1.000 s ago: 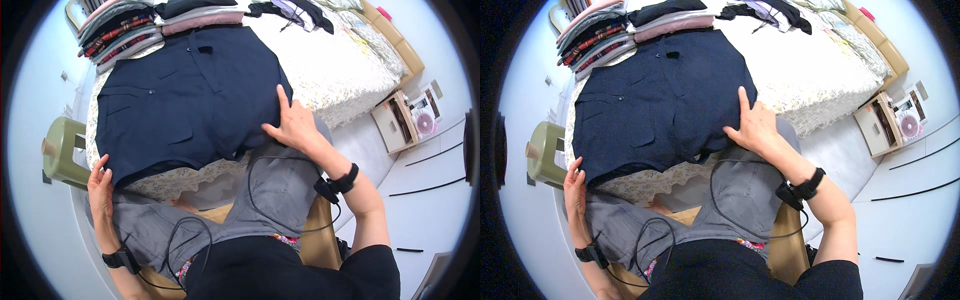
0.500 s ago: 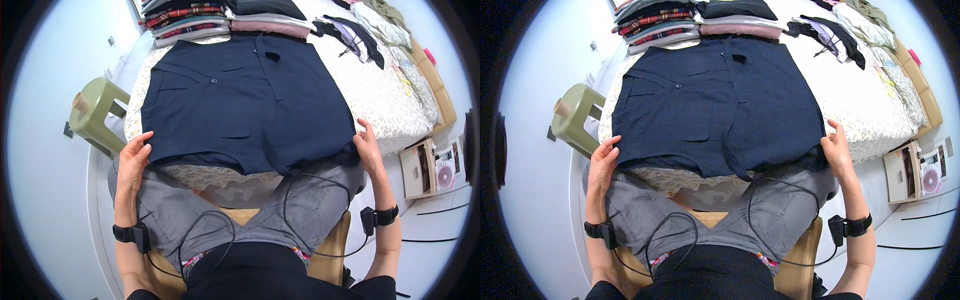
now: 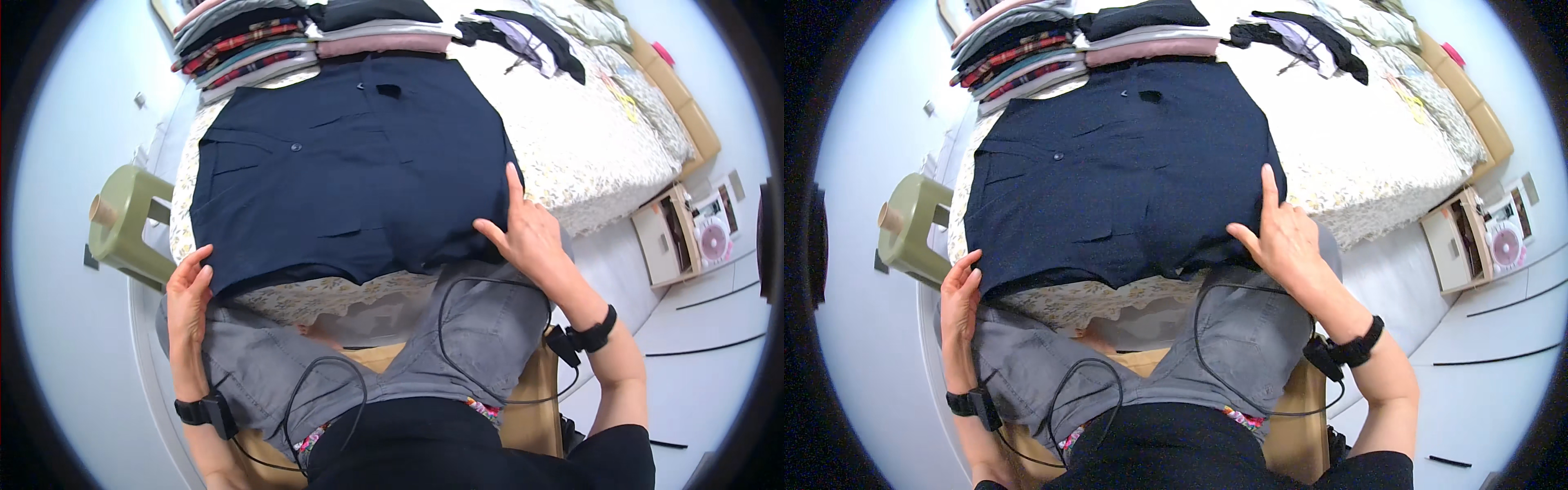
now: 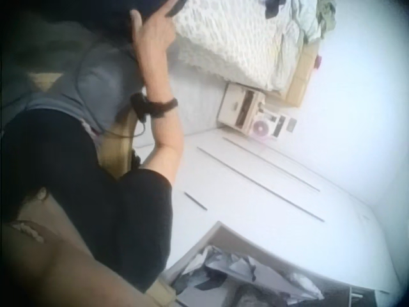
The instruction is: Fold a pair of dark pants on a bed and place them on a stack.
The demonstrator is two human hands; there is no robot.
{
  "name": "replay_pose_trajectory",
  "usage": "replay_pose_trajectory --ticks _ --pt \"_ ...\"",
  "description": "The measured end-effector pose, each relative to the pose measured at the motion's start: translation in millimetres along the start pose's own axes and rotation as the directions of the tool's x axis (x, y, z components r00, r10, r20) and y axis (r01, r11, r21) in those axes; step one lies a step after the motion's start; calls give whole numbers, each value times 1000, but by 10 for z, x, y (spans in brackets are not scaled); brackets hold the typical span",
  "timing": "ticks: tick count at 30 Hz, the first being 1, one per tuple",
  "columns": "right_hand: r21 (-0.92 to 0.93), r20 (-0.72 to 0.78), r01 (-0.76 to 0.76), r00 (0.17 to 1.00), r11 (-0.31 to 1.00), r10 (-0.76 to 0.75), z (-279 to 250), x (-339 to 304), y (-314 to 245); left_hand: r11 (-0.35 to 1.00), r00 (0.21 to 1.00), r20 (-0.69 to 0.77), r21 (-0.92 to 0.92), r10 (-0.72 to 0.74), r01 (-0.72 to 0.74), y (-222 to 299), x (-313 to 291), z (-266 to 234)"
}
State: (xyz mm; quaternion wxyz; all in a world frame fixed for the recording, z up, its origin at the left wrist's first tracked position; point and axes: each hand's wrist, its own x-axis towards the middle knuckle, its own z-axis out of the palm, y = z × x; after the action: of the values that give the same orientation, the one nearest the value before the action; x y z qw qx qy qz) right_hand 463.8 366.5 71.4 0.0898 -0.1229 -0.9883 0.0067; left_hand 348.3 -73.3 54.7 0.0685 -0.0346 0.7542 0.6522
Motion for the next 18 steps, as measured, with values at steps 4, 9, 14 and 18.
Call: replay_pose_trajectory --ticks 4,9,14,18 --pt "-44 43 -19 999 999 21 62 128 69 1000 1000 8 2 16 -16 -38 37 -14" --pt "-244 -88 114 986 963 -140 351 51 260 1000 1000 6 -25 13 -12 -71 47 16" --pt "15 -37 -80 996 997 81 104 68 218 999 1000 0 -45 27 -27 -75 43 -7" --pt "755 163 -374 903 538 398 10 167 536 998 1000 -5 -62 29 -29 -105 75 16"
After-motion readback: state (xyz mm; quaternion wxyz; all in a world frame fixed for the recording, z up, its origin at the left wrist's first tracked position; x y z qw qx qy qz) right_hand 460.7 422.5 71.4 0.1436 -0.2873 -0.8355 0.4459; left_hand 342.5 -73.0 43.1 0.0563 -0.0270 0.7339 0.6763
